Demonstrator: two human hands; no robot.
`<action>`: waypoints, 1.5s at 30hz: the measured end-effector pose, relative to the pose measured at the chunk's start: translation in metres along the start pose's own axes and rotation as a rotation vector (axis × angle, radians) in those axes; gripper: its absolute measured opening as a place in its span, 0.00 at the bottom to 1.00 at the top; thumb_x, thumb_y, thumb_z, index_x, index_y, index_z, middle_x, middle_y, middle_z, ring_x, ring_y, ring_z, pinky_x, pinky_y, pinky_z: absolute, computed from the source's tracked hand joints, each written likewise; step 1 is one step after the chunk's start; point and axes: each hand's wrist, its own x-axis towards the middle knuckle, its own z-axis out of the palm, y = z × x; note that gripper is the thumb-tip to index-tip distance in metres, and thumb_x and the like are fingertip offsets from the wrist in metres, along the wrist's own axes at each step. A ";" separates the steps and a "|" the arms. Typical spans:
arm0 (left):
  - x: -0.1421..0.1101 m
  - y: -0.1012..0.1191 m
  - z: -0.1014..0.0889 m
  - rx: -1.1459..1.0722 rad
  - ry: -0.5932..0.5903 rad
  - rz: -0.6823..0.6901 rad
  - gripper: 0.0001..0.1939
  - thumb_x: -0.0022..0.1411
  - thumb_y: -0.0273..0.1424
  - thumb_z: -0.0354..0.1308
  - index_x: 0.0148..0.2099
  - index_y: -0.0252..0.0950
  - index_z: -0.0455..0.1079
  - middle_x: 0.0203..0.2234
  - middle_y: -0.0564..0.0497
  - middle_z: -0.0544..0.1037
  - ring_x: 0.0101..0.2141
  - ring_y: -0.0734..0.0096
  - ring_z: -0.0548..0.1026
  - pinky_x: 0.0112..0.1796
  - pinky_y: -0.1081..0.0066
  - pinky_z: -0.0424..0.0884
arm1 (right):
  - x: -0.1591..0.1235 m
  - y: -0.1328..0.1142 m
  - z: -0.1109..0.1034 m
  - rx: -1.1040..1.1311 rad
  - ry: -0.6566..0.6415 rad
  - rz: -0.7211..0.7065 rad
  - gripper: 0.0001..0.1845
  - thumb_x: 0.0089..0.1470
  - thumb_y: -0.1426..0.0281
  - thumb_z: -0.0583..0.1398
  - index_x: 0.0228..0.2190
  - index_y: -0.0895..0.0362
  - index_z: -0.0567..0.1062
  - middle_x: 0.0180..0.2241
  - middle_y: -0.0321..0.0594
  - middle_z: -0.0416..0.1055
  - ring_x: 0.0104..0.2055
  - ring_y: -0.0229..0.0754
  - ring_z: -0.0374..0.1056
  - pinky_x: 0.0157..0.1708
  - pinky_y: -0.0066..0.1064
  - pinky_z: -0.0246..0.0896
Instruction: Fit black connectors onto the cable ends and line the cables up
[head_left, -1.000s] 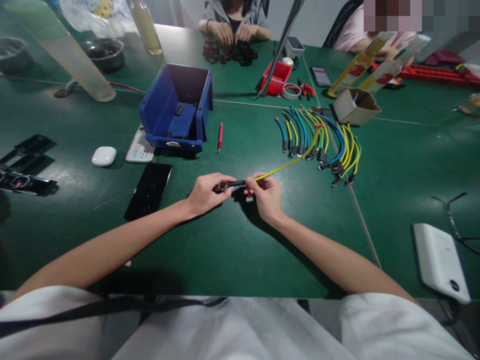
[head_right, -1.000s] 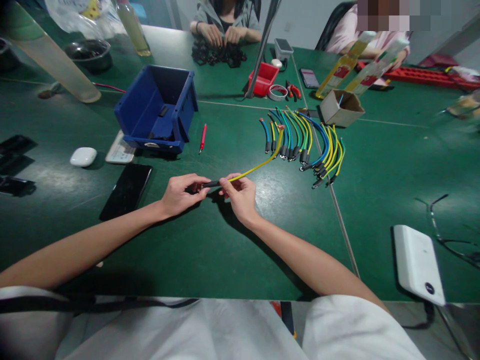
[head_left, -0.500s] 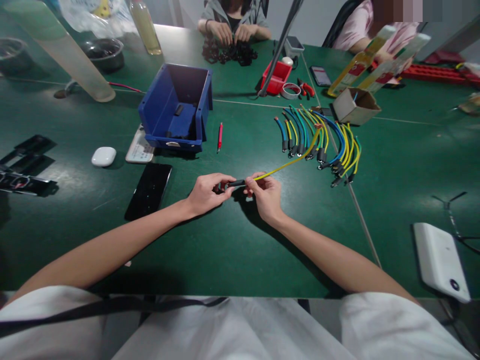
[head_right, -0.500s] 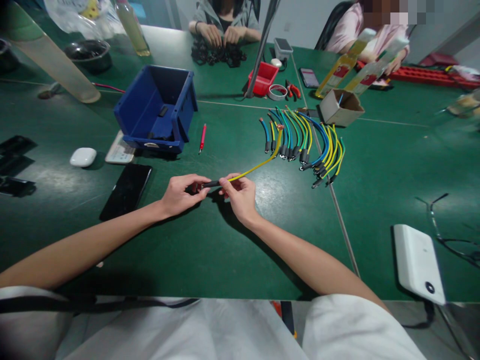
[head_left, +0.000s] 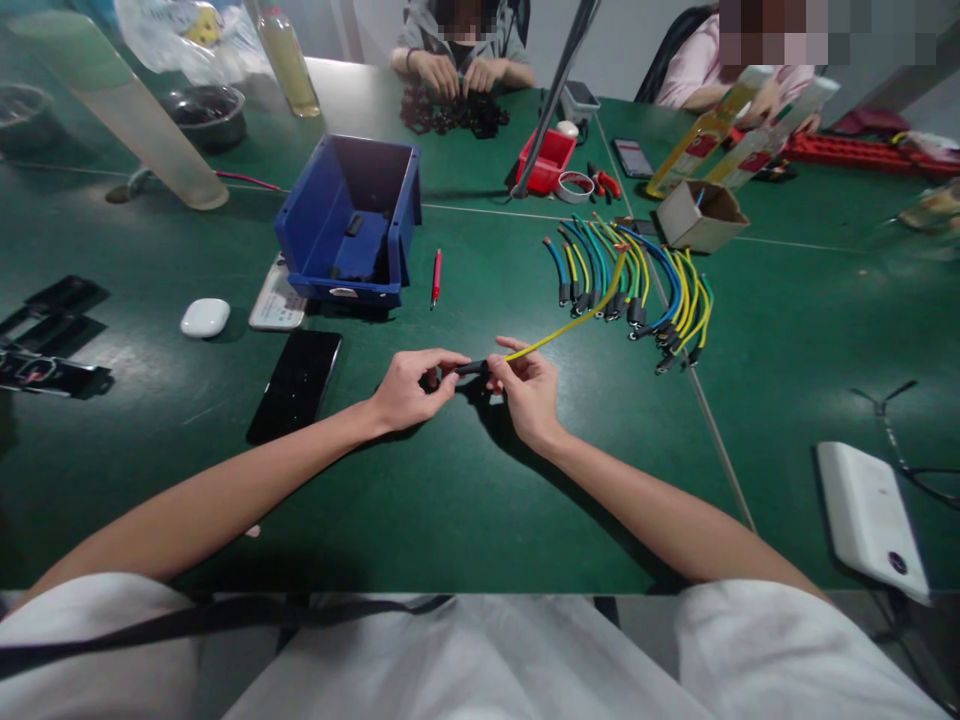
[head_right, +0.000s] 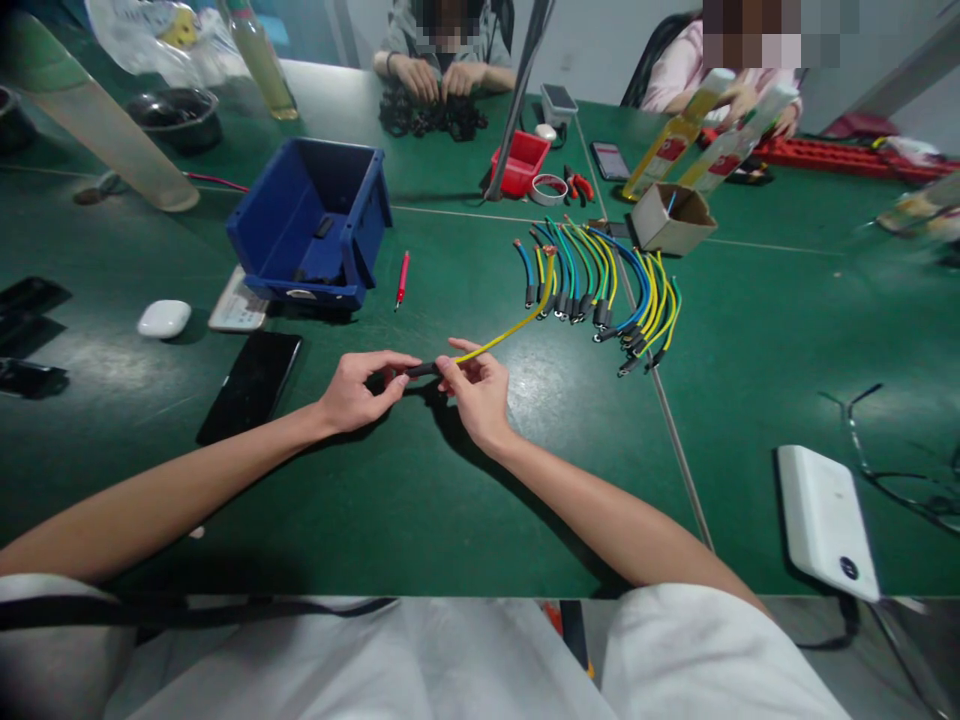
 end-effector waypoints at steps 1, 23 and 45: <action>0.000 0.000 0.000 -0.008 -0.006 -0.008 0.13 0.58 0.24 0.56 0.45 0.31 0.75 0.29 0.49 0.80 0.23 0.75 0.73 0.27 0.75 0.70 | 0.000 0.000 0.000 0.003 0.006 -0.006 0.22 0.47 0.60 0.68 0.43 0.56 0.74 0.22 0.30 0.72 0.20 0.33 0.67 0.21 0.25 0.62; 0.002 0.011 0.012 -0.729 0.001 -0.664 0.16 0.55 0.32 0.64 0.45 0.28 0.76 0.31 0.44 0.81 0.27 0.74 0.75 0.29 0.74 0.70 | 0.013 -0.001 -0.006 -0.020 -0.036 -0.038 0.42 0.48 0.58 0.67 0.60 0.56 0.61 0.20 0.26 0.66 0.20 0.32 0.65 0.22 0.25 0.62; -0.007 0.019 0.026 -0.779 0.132 -0.781 0.15 0.53 0.31 0.65 0.42 0.28 0.74 0.33 0.42 0.82 0.28 0.73 0.77 0.29 0.74 0.69 | 0.022 0.000 -0.010 -0.097 -0.186 -0.041 0.47 0.52 0.57 0.64 0.66 0.58 0.52 0.20 0.26 0.66 0.21 0.34 0.64 0.25 0.28 0.63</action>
